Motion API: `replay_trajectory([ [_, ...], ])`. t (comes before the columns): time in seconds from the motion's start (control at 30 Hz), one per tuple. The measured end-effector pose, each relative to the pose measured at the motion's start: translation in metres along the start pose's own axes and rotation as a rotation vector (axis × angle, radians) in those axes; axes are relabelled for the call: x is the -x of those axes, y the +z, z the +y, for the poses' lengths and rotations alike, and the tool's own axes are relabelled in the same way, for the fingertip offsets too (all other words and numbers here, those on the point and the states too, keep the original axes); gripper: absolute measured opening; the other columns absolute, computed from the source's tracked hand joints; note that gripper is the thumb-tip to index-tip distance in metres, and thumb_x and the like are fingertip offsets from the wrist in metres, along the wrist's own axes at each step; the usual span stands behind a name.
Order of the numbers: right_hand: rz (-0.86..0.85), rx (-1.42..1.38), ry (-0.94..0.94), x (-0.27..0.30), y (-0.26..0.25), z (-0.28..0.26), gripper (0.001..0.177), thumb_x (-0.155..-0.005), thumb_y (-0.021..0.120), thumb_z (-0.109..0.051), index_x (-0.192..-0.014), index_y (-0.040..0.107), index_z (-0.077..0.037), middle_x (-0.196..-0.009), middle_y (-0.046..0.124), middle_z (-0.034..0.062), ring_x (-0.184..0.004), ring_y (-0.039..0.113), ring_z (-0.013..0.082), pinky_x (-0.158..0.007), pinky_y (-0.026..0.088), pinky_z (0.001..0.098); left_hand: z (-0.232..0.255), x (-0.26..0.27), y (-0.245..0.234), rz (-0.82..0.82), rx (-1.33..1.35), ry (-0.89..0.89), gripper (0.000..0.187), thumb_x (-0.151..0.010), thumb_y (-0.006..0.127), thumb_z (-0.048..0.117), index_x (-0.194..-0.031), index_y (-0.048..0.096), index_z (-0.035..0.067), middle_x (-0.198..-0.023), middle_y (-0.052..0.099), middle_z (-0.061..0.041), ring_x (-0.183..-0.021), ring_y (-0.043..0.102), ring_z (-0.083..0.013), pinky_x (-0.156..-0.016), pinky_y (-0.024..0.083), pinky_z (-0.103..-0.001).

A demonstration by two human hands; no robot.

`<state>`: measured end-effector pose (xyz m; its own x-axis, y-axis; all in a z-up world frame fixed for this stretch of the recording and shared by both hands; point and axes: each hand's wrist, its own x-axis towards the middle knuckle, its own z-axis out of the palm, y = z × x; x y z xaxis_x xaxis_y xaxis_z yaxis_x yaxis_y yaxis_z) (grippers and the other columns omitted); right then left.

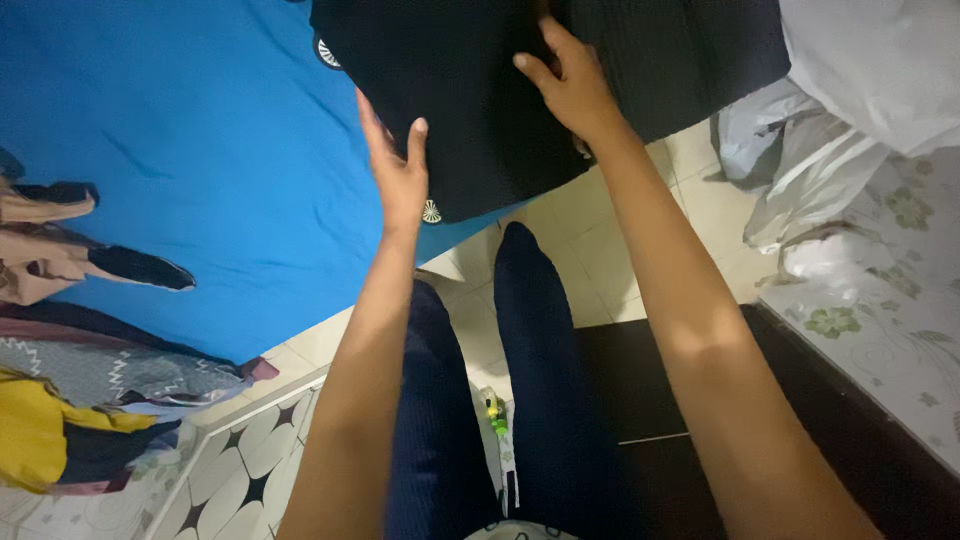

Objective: The person folds a black garment and places it into a suitcase, then gathers several other items of clothing and places them into a clear plastic bag.

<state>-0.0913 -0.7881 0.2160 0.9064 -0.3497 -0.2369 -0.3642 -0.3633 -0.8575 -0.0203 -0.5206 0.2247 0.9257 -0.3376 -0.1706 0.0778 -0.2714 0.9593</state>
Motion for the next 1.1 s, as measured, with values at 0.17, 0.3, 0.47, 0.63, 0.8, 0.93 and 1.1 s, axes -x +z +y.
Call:
replay_trajectory([
  [0.17,-0.018,-0.089,0.012,0.007,0.003,-0.005,0.067,-0.109,0.070,-0.035,-0.159,0.037,-0.006,-0.160,0.043,0.0258,-0.148,0.042,0.0396,-0.122,0.036,0.0499,0.006,-0.006,-0.012,-0.069,0.072,0.036,0.086,-0.109,0.066,0.000,-0.170,0.007,0.013,-0.179,0.007,-0.016,-0.168,0.007,-0.0302,-0.140,0.011,-0.049],
  [0.3,-0.054,-0.010,-0.050,0.001,0.000,-0.009,0.054,-0.112,0.065,-0.038,-0.157,0.046,-0.015,-0.159,0.055,0.0179,-0.151,0.050,0.0345,-0.125,0.043,0.0478,0.014,-0.003,-0.020,-0.057,0.076,0.075,0.087,-0.111,0.064,-0.003,-0.173,0.005,0.016,-0.177,0.004,-0.012,-0.166,0.003,-0.0276,-0.139,0.008,-0.046],
  [0.47,-0.069,-0.060,-0.126,0.003,0.002,-0.004,0.057,-0.116,0.062,-0.037,-0.162,0.039,-0.013,-0.164,0.048,0.0208,-0.155,0.045,0.0382,-0.127,0.042,0.0488,0.021,-0.005,-0.023,-0.081,0.008,0.130,0.098,-0.105,0.070,-0.004,-0.171,0.001,0.018,-0.175,0.001,-0.011,-0.165,0.004,-0.0282,-0.142,0.009,-0.046],
  [0.63,-0.002,0.133,0.083,0.046,0.008,-0.016,0.069,-0.106,0.072,-0.035,-0.156,0.036,-0.003,-0.156,0.044,0.0279,-0.142,0.043,0.0446,-0.114,0.038,0.0532,0.046,0.005,-0.023,-0.087,-0.149,0.177,0.099,-0.103,0.069,-0.003,-0.170,0.000,0.017,-0.179,0.004,-0.014,-0.168,0.006,-0.0311,-0.141,0.009,-0.043],
  [0.8,-0.031,0.187,0.539,0.067,0.001,-0.065,0.062,-0.100,0.062,-0.038,-0.153,0.043,-0.012,-0.131,0.066,0.0201,-0.124,0.065,0.0353,-0.110,0.051,0.0479,0.068,0.024,-0.016,-0.028,-0.288,0.069,0.095,-0.102,0.067,0.000,-0.171,0.004,0.014,-0.179,0.016,-0.021,-0.166,0.019,-0.0363,-0.140,0.018,-0.043],
  [0.93,0.208,0.429,-0.059,0.052,0.019,-0.096,0.043,-0.114,0.059,-0.021,-0.153,0.047,-0.008,-0.151,0.055,0.0190,-0.145,0.048,0.0342,-0.124,0.037,0.0480,0.072,0.037,0.009,-0.084,-0.840,0.386,0.086,-0.096,0.075,0.016,-0.166,0.024,0.015,-0.167,0.023,-0.026,-0.158,0.022,-0.0454,-0.131,0.015,-0.067],
  [1.1,-0.141,0.683,-0.410,-0.008,0.057,-0.104,0.080,-0.102,0.066,-0.058,-0.165,0.036,-0.020,-0.167,0.013,0.0307,-0.152,0.010,0.0533,-0.119,0.012,0.0708,0.066,0.050,0.072,-0.441,-0.957,0.061,0.086,-0.086,0.068,0.051,-0.158,0.035,0.017,-0.166,0.014,-0.019,-0.152,0.005,-0.0529,-0.116,0.009,-0.078],
])
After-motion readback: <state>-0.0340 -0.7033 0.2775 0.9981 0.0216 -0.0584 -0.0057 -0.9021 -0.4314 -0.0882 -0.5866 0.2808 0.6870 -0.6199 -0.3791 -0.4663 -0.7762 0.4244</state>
